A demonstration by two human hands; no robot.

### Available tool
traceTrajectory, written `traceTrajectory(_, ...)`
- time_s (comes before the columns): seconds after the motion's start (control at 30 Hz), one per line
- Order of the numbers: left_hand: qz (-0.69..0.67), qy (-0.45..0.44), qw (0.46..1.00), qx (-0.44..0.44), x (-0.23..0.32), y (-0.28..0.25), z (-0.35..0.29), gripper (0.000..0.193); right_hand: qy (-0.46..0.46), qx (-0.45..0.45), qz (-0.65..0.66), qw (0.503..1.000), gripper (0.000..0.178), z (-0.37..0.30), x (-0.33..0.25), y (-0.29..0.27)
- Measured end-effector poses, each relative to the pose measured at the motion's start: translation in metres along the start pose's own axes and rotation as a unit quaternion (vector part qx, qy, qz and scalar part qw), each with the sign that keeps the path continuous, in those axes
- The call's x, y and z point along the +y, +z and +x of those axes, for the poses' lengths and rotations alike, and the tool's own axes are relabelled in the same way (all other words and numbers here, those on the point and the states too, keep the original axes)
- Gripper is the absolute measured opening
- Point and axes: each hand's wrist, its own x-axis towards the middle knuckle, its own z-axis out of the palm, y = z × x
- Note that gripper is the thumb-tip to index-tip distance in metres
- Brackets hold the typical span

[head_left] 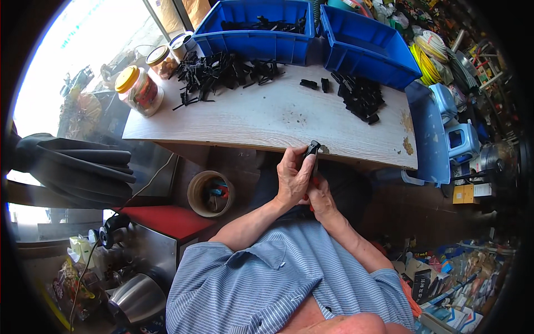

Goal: Assembling small black plastic components using a hand tool at a workbench.

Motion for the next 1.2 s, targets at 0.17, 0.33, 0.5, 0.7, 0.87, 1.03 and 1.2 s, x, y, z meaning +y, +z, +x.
traceTrajectory(0.17,-0.007,-0.007,1.0,-0.005,0.002,0.004,-0.001,0.019,0.0,-0.009,0.035,0.999,0.053,-0.003,-0.01,0.005)
traceTrajectory(0.33,-0.011,-0.011,0.999,-0.033,0.004,0.004,-0.001,0.018,0.033,-0.019,0.051,0.998,0.044,-0.002,-0.005,0.001)
traceTrajectory(0.5,0.179,0.055,0.98,-0.067,0.019,0.001,0.014,0.02,0.036,0.012,0.072,0.997,0.039,0.0,-0.004,0.0)
traceTrajectory(0.7,0.381,0.251,0.889,-0.045,0.036,0.01,0.098,0.019,0.049,0.106,0.143,0.983,0.025,0.001,-0.002,-0.01)
traceTrajectory(0.87,0.48,0.295,0.826,0.001,0.002,0.012,0.184,0.017,0.042,0.1,0.14,0.984,0.017,-0.007,0.001,-0.018)
traceTrajectory(1.03,0.517,0.29,0.803,-0.06,-0.017,0.05,0.204,0.019,0.036,0.128,0.155,0.979,0.015,-0.006,0.004,-0.027)
traceTrajectory(1.2,0.503,0.306,0.801,-0.103,-0.029,0.064,0.212,0.025,0.039,0.11,0.16,0.98,0.014,-0.007,0.009,-0.026)
